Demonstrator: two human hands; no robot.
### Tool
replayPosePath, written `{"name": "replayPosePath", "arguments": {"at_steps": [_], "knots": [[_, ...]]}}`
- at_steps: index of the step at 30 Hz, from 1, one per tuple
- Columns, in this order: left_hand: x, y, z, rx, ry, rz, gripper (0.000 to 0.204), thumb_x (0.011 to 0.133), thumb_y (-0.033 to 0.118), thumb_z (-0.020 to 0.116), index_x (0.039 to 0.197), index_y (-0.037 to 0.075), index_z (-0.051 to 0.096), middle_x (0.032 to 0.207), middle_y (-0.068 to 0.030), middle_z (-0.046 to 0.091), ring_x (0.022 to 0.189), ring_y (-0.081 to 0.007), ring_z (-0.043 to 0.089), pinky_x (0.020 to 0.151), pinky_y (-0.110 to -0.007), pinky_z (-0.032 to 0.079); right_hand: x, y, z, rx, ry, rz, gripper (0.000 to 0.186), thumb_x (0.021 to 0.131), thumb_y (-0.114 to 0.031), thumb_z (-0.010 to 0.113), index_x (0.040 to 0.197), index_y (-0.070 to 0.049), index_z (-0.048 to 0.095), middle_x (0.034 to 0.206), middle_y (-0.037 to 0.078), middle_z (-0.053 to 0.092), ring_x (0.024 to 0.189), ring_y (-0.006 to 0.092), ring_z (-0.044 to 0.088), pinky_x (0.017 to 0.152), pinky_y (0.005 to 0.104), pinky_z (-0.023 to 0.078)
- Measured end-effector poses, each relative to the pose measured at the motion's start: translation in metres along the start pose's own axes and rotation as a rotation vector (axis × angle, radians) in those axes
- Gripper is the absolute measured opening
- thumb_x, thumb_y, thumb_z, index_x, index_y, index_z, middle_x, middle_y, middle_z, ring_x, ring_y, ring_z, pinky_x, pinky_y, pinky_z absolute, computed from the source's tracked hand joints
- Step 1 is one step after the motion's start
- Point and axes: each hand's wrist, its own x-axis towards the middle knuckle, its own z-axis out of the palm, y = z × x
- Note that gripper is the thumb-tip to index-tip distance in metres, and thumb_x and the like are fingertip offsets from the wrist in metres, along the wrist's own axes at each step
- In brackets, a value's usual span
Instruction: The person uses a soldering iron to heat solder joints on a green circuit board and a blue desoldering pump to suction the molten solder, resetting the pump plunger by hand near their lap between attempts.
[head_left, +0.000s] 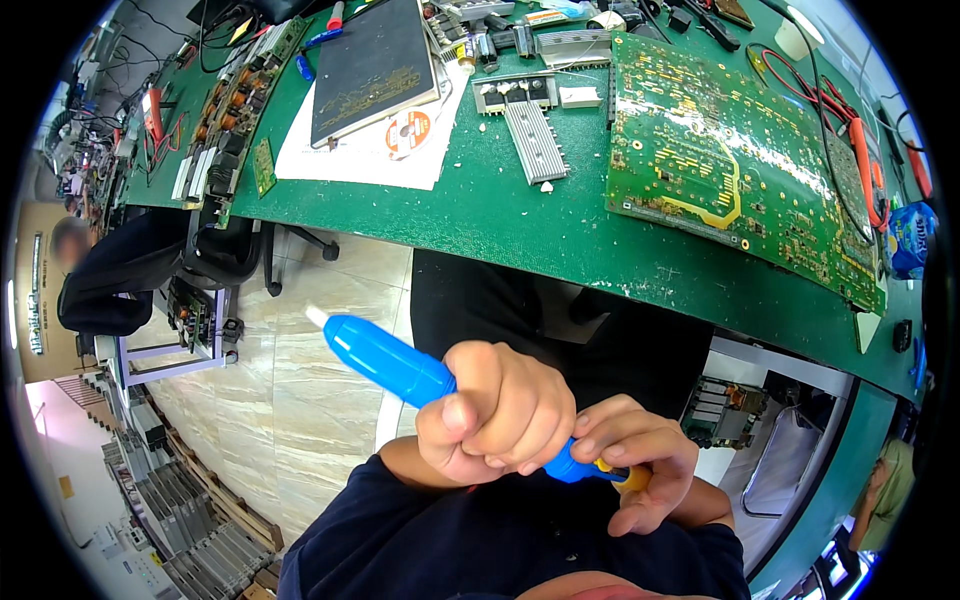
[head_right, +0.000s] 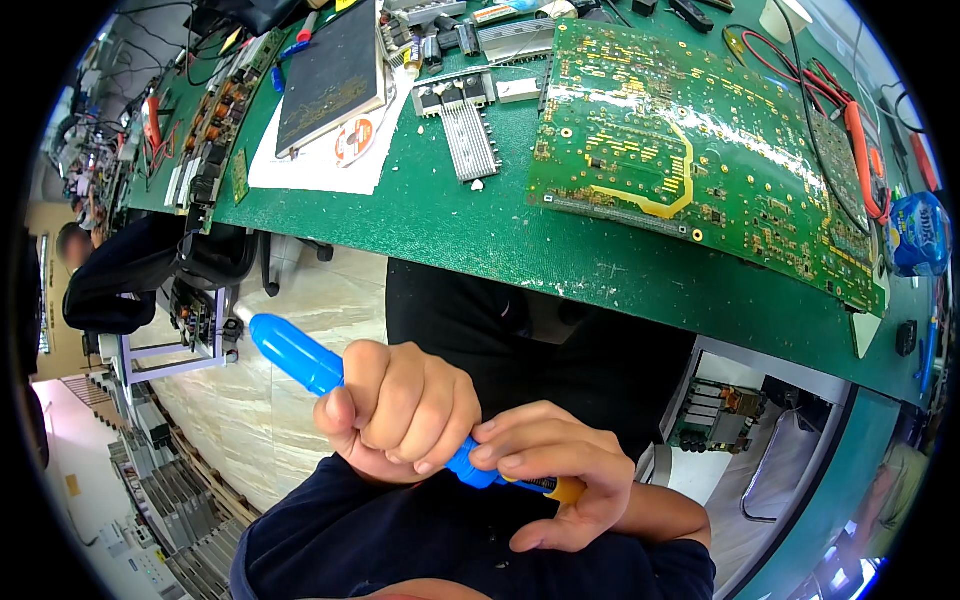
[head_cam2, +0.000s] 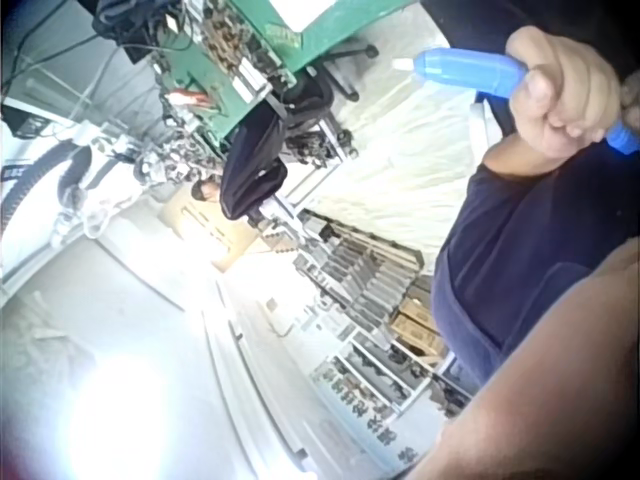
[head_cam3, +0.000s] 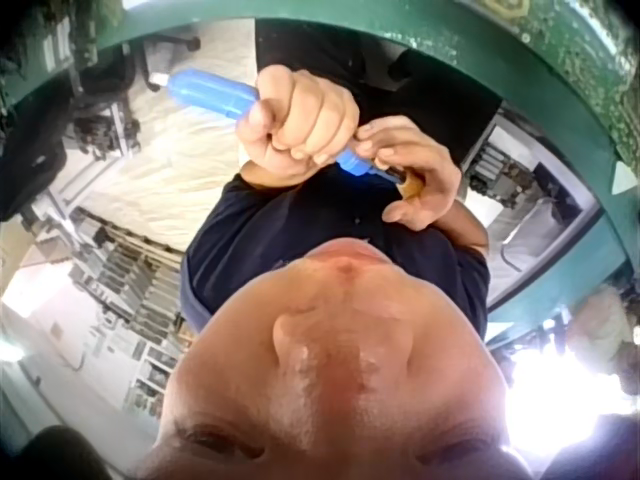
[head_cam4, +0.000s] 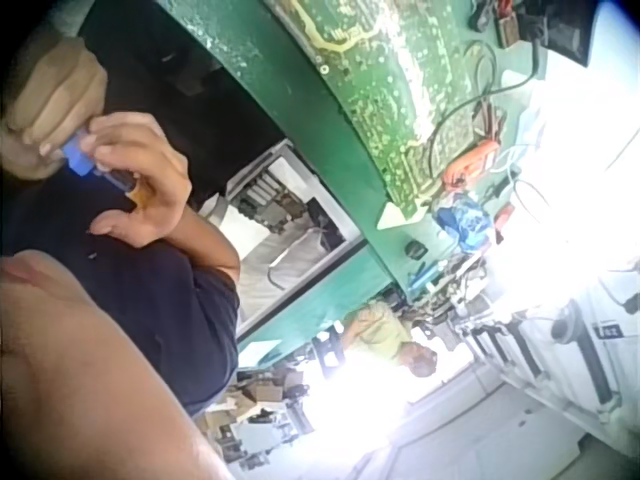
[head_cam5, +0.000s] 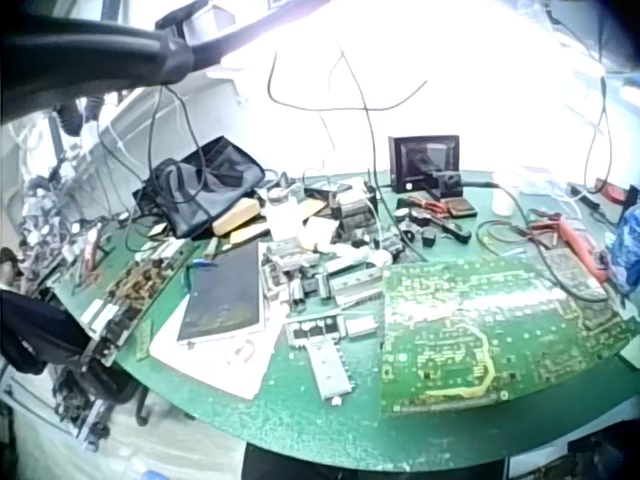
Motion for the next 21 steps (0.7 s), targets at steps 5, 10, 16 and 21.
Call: {"name": "replayPosePath", "arguments": {"at_steps": [5, 10, 16, 21], "knots": [[-0.002, 0.001, 0.003, 0.054, 0.017, -0.021, 0.033, 0.098, 0.023, 0.051, 0.069, 0.016, 0.037, 0.047, 0.0069, 0.043, 0.037, -0.0058, 0.041, 0.04, -0.022, 0.042, -0.003, 0.006, -0.006, 0.059, 0.006, 0.016, 0.051, 0.078, -0.022, 0.082, 0.115, 0.006, 0.06, 0.106, 0.025, 0.068, 0.102, 0.0398, 0.066, 0.092, 0.0471, 0.051], [-0.01, -0.002, -0.006, 0.105, 0.116, -0.005, 0.03, 0.098, 0.022, 0.049, 0.071, 0.015, 0.038, 0.05, 0.0061, 0.045, 0.041, -0.0076, 0.043, 0.045, -0.025, 0.042, -0.018, 0.017, -0.01, 0.321, 0.132, 0.215, 0.051, 0.082, -0.02, 0.078, 0.121, 0.005, 0.057, 0.115, 0.029, 0.064, 0.115, 0.0421, 0.06, 0.101, 0.052, 0.045], [-0.012, 0.012, -0.004, 0.277, 0.043, 0.132, 0.032, 0.1, 0.026, 0.049, 0.073, 0.015, 0.037, 0.049, 0.0077, 0.043, 0.04, -0.0049, 0.042, 0.044, -0.023, 0.044, -0.025, 0.022, -0.016, 0.489, 0.223, 0.409, 0.049, 0.09, -0.034, 0.068, 0.118, 0.005, 0.056, 0.114, 0.029, 0.062, 0.107, 0.0374, 0.064, 0.094, 0.0466, 0.051], [0.0, 0.035, -0.022, 0.134, 0.205, 0.118, 0.041, 0.105, 0.044, 0.036, 0.076, 0.015, 0.037, 0.055, 0.006, 0.041, 0.046, -0.0086, 0.042, 0.052, -0.027, 0.042, -0.023, 0.019, -0.038, 0.365, 0.203, 0.461, 0.06, 0.088, -0.047, 0.066, 0.115, 0.006, 0.059, 0.105, 0.025, 0.065, 0.096, 0.031, 0.066, 0.082, 0.0388, 0.054]]}}
